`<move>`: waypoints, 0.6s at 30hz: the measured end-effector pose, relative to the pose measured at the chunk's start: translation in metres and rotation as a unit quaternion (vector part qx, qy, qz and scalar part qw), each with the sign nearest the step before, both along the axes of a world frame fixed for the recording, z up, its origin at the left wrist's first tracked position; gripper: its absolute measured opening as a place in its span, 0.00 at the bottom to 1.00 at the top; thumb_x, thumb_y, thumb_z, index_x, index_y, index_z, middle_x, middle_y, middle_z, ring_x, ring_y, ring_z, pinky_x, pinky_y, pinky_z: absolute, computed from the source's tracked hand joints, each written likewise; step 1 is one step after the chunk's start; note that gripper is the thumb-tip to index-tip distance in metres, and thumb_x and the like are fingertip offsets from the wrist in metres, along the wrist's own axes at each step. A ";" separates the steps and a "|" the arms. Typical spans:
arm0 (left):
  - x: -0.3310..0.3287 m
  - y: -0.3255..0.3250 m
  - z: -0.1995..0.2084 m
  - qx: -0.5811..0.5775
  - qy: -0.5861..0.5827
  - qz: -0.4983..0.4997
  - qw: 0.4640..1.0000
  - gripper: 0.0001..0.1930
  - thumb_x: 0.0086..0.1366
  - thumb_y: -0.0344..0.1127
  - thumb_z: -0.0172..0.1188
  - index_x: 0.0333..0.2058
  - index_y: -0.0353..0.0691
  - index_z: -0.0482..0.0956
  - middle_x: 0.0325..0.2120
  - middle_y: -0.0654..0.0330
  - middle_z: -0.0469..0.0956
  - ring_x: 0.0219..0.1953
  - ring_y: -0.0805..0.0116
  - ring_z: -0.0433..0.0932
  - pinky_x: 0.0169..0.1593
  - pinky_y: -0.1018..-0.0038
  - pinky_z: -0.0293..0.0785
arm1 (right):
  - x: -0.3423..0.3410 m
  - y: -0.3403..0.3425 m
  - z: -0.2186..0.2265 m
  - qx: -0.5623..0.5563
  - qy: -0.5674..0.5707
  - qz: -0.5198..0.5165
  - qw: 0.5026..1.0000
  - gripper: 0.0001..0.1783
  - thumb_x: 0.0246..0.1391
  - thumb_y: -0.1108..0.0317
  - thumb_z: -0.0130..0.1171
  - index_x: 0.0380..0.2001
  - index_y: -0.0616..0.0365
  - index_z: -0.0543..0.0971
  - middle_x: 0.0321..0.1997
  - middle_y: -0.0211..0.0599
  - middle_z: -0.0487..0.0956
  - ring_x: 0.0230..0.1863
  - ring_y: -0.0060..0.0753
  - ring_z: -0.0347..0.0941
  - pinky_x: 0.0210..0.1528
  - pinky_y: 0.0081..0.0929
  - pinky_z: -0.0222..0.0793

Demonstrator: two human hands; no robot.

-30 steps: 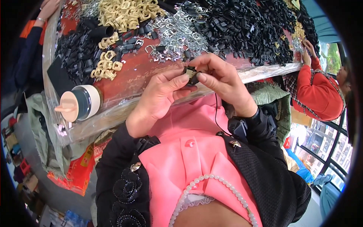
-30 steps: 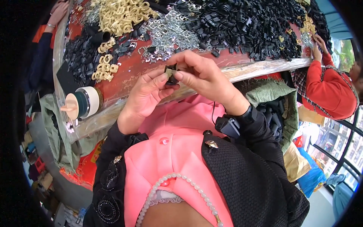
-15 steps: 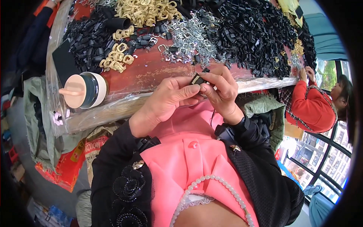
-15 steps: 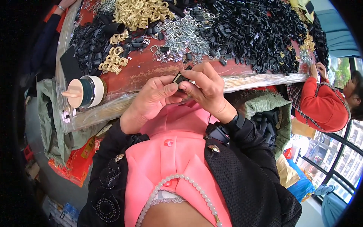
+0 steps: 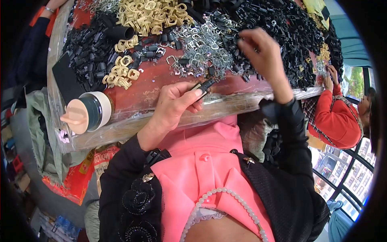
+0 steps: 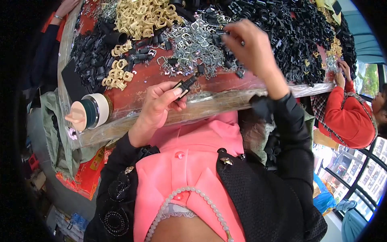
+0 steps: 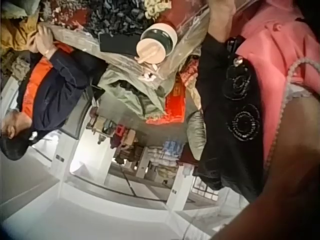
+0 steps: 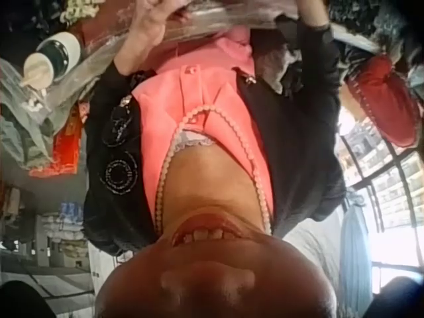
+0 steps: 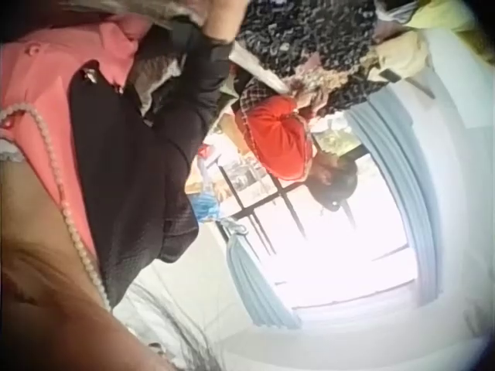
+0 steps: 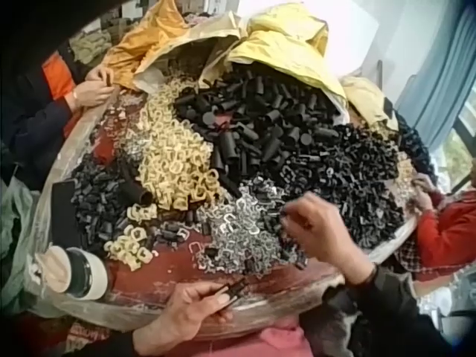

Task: The person assembles components by hand, picking up a black plastic housing and inserting a small metal clip and a black internal part. They then fit a beige plastic piece into the assembly before setting the completed unit aside on the table.

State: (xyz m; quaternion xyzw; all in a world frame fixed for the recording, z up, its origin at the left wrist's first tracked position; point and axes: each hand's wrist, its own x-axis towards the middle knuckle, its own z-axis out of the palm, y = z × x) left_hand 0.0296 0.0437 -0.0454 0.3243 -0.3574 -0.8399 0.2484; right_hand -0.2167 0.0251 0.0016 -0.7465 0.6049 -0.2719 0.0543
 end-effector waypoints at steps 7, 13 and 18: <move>-0.007 -0.007 0.001 -0.007 -0.026 -0.019 0.999 0.14 0.54 0.35 0.54 0.36 0.32 0.73 0.22 0.63 0.73 0.22 0.79 0.72 0.26 0.85 0.68 | -0.083 -0.136 0.005 0.047 0.193 -0.036 0.979 0.26 0.39 0.59 0.55 0.44 0.55 0.65 0.44 0.50 0.63 0.40 0.55 0.65 0.40 0.38 0.63; -0.007 -0.010 -0.001 0.011 -0.047 0.001 0.999 0.16 0.54 0.36 0.56 0.39 0.31 0.72 0.22 0.64 0.73 0.23 0.80 0.71 0.27 0.85 0.67 | -0.067 -0.155 -0.018 0.085 -0.024 0.111 0.990 0.19 0.40 0.58 0.54 0.34 0.57 0.66 0.29 0.48 0.68 0.33 0.52 0.65 0.35 0.38 0.63; -0.007 -0.010 -0.005 0.022 -0.041 0.007 0.999 0.17 0.54 0.35 0.54 0.42 0.32 0.70 0.27 0.60 0.74 0.25 0.76 0.73 0.28 0.83 0.69 | -0.047 -0.146 -0.003 0.052 0.314 -0.080 0.945 0.22 0.38 0.56 0.56 0.35 0.57 0.66 0.32 0.48 0.68 0.33 0.52 0.66 0.35 0.40 0.63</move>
